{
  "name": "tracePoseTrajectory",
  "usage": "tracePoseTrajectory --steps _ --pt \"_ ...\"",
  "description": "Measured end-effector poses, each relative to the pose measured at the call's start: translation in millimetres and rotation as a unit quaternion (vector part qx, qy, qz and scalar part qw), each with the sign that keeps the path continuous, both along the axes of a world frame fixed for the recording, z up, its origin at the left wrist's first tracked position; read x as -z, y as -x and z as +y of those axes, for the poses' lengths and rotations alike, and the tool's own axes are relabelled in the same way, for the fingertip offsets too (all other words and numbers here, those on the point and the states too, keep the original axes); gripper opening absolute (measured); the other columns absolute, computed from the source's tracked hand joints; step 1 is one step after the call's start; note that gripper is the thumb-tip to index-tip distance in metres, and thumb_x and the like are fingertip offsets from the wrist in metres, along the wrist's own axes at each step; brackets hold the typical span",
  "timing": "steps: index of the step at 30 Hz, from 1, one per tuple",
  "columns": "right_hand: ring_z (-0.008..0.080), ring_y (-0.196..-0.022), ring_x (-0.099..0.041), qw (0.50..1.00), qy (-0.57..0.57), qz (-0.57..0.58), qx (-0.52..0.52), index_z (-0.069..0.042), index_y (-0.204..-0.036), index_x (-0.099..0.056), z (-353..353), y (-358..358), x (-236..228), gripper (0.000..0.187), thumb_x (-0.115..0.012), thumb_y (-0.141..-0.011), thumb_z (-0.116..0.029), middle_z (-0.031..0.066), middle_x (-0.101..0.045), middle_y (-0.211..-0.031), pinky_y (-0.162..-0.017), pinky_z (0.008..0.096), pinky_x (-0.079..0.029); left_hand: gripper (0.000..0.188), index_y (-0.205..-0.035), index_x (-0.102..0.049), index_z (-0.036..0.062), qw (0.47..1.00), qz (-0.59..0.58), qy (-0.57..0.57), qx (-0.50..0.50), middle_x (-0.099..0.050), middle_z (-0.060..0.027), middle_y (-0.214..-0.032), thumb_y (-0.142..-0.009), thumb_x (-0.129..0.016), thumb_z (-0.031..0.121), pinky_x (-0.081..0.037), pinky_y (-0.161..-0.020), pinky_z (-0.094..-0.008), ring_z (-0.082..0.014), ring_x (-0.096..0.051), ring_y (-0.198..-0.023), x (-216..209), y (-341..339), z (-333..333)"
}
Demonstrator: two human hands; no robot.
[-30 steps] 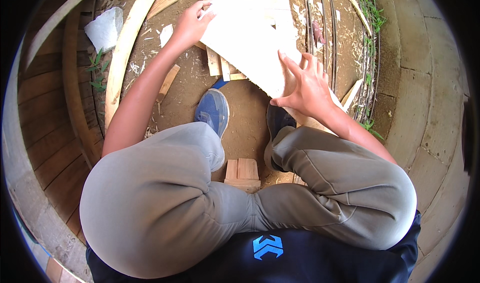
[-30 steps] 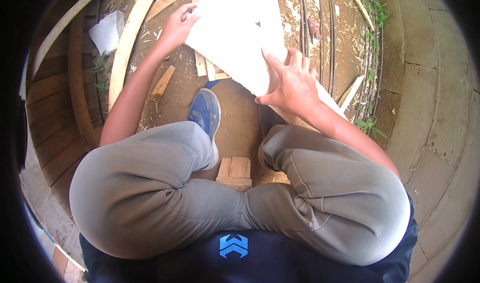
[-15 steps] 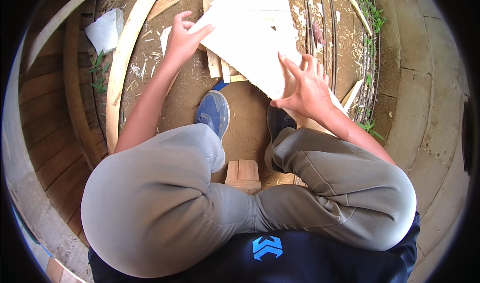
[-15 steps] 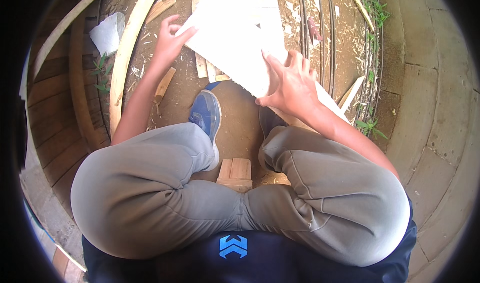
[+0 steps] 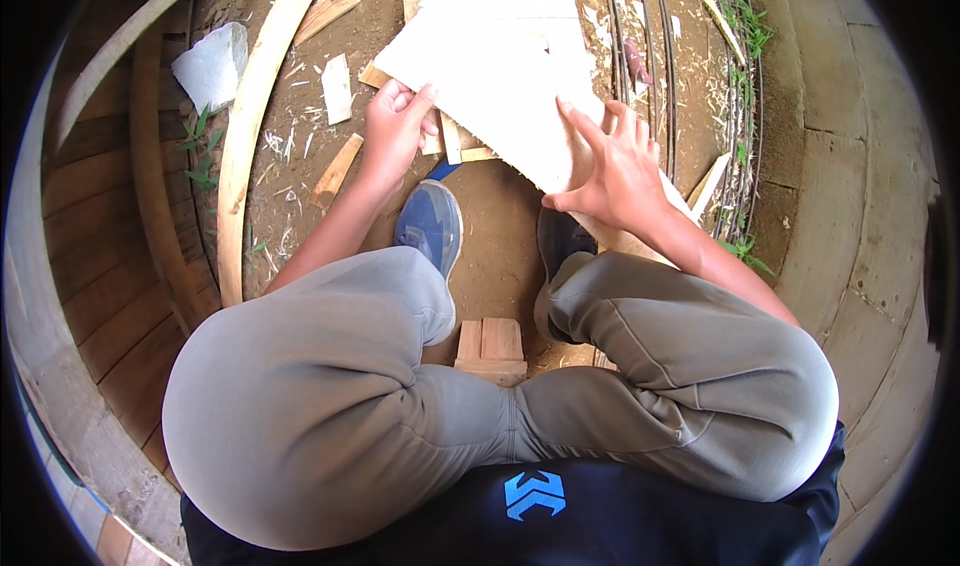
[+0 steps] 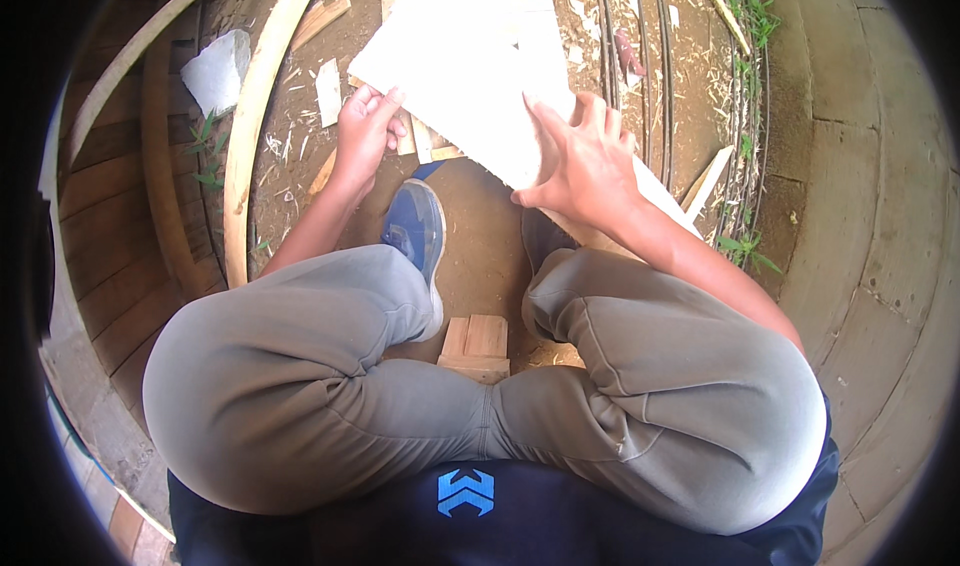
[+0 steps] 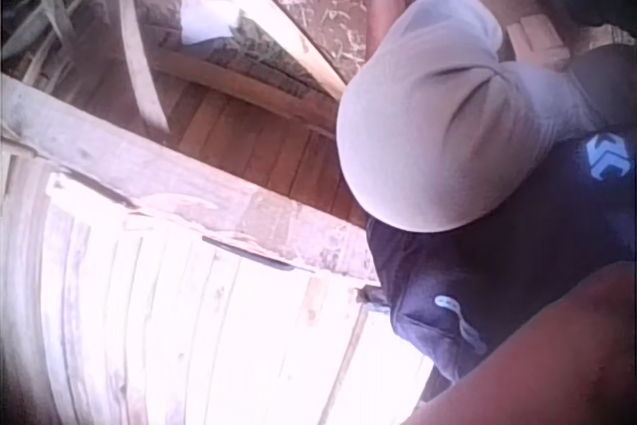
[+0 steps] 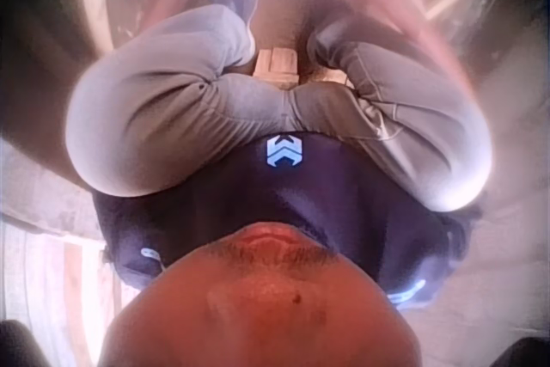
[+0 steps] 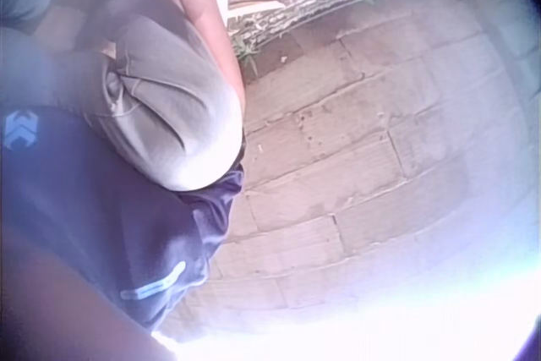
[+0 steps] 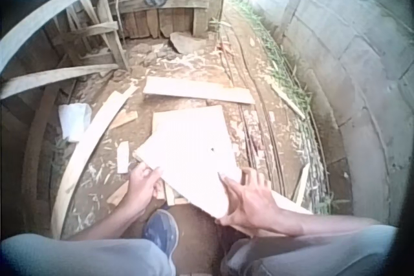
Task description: The person sits on the ground and assembles small wooden frames by hand, fitting pieces together and using a hammer to secure joints. They handle multiple frame pieces and occasionally interact with another person nearby.
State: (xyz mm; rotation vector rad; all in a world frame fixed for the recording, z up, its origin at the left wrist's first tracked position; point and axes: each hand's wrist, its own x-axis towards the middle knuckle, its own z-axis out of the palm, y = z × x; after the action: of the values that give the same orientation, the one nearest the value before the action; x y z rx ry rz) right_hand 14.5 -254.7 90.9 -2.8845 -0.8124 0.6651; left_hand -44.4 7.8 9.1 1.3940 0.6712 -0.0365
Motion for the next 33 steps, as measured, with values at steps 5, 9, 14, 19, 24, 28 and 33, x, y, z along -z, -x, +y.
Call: tracePoseTrajectory --steps 5,9,14,19,24,28,33 --pt "0.0447 -0.128 -0.039 1.000 -0.016 -0.005 0.001 -0.031 -0.152 -0.039 0.7 1.0 1.4 0.113 -0.092 -0.053 -0.049 0.0271 -0.036 -0.143 -0.102 0.0571 -0.039 0.022 -0.104 -0.060 0.0047 1.000 0.004 -0.016 0.007 -0.063 -0.0010 -0.083 -0.099 -0.065 0.025 -0.041 -0.050 -0.0191 -0.0047 -0.056 -0.059 5.7 1.6 3.7" --pt "0.0447 -0.123 -0.041 0.999 -0.034 -0.028 -0.013 -0.027 -0.149 -0.042 -2.1 3.1 5.5 0.107 -0.089 -0.054 -0.044 0.0277 -0.039 -0.135 -0.097 0.0561 -0.041 0.024 -0.104 -0.059 0.0043 0.999 0.015 -0.036 0.023 -0.063 -0.0017 -0.083 -0.099 -0.066 0.027 -0.041 -0.049 -0.0194 -0.0055 -0.056 -0.059 6.2 1.0 4.9" --pt "0.0438 -0.120 -0.042 0.998 -0.039 -0.037 -0.018 -0.027 -0.149 -0.043 -0.7 3.3 2.9 0.107 -0.089 -0.054 -0.044 0.0268 -0.040 -0.133 -0.095 0.0556 -0.041 0.026 -0.108 -0.057 0.0035 1.000 0.003 -0.019 0.016 -0.064 -0.0033 -0.085 -0.099 -0.065 0.027 -0.044 -0.048 -0.0201 -0.0072 -0.059 -0.059 7.1 1.0 3.4" --pt "0.0443 -0.121 -0.042 0.999 -0.039 -0.031 -0.016 -0.027 -0.148 -0.044 -1.5 3.0 3.2 0.106 -0.090 -0.054 -0.045 0.0267 -0.040 -0.134 -0.096 0.0559 -0.041 0.026 -0.110 -0.056 0.0031 1.000 0.006 0.000 0.018 -0.064 -0.0044 -0.088 -0.099 -0.063 0.025 -0.045 -0.049 -0.0202 -0.0078 -0.060 -0.060 5.1 0.3 4.2" --pt "0.0458 -0.127 -0.040 1.000 -0.015 -0.012 -0.005 -0.031 -0.152 -0.040 -1.1 1.4 -0.2 0.113 -0.092 -0.053 -0.048 0.0279 -0.037 -0.142 -0.101 0.0566 -0.039 0.023 -0.111 -0.055 0.0031 0.999 0.005 0.010 0.037 -0.064 -0.0040 -0.089 -0.099 -0.064 0.020 -0.045 -0.050 -0.0202 -0.0073 -0.060 -0.062 3.5 -0.5 3.6" --pt "0.0461 -0.132 -0.038 0.999 -0.054 0.003 -0.005 -0.028 -0.152 -0.040 -3.4 -5.1 -2.3 0.111 -0.091 -0.054 -0.045 0.0295 -0.036 -0.142 -0.106 0.0560 -0.037 0.032 -0.112 -0.054 0.0037 0.997 -0.050 0.038 0.054 -0.062 -0.0048 -0.088 -0.105 -0.049 0.035 -0.044 -0.051 -0.0210 -0.0086 -0.058 -0.063 4.5 6.2 8.1" --pt "0.0337 -0.139 -0.041 0.917 -0.305 0.258 0.016 -0.015 -0.151 -0.041 -56.8 -105.5 -23.7 0.110 -0.089 -0.056 -0.040 0.0259 -0.039 -0.149 -0.115 0.0502 -0.033 0.048 -0.114 -0.054 0.0041 0.988 -0.130 0.083 0.010 -0.061 -0.0080 -0.084 -0.107 -0.033 0.046 -0.040 -0.047 -0.0202 -0.0102 -0.055 -0.058 1.5 13.5 25.1"
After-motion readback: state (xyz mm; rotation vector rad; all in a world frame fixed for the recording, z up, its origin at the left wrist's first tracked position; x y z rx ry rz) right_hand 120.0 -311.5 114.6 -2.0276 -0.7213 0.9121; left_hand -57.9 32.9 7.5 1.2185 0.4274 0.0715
